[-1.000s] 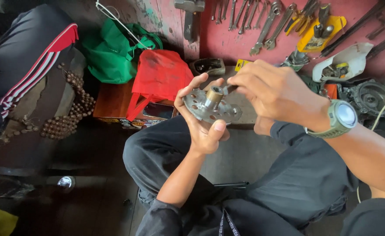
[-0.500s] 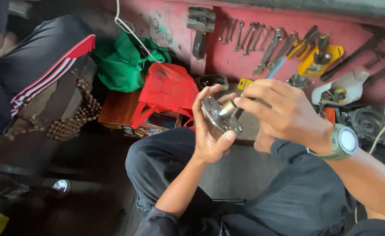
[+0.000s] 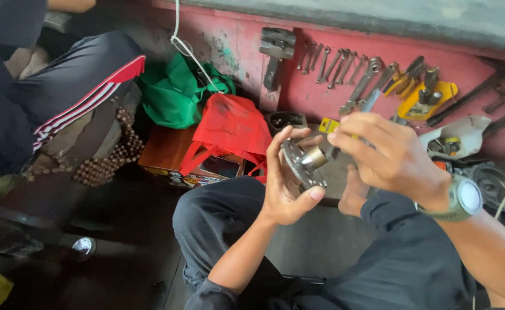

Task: Cleaning a metal hub component by scraping off dirt and grease using a small tool in a workshop environment.

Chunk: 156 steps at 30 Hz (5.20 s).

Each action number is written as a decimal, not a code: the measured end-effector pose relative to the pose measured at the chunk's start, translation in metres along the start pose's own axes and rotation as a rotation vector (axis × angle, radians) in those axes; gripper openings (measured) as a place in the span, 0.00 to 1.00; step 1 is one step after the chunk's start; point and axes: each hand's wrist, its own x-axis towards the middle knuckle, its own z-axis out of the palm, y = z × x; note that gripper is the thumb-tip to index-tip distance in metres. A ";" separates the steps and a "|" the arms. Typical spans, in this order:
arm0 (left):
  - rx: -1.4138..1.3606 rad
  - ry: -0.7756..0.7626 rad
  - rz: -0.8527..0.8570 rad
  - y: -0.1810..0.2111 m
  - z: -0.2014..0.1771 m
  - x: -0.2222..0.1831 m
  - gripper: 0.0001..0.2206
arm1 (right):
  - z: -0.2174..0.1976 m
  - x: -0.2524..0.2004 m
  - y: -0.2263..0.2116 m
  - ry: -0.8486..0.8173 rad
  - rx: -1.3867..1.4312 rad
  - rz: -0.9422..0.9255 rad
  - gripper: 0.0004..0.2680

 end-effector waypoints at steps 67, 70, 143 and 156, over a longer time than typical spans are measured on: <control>-0.081 -0.017 -0.042 0.008 -0.003 0.002 0.43 | -0.003 0.008 -0.016 -0.049 -0.092 -0.124 0.15; -0.064 -0.019 -0.050 0.007 -0.002 0.002 0.43 | -0.005 0.006 -0.014 -0.056 -0.080 -0.079 0.17; 0.022 -0.015 -0.047 0.007 -0.012 -0.002 0.44 | -0.004 0.006 -0.016 0.017 -0.158 -0.148 0.10; -0.001 -0.001 -0.077 0.013 -0.009 0.000 0.44 | -0.012 0.008 -0.007 0.035 -0.212 -0.070 0.12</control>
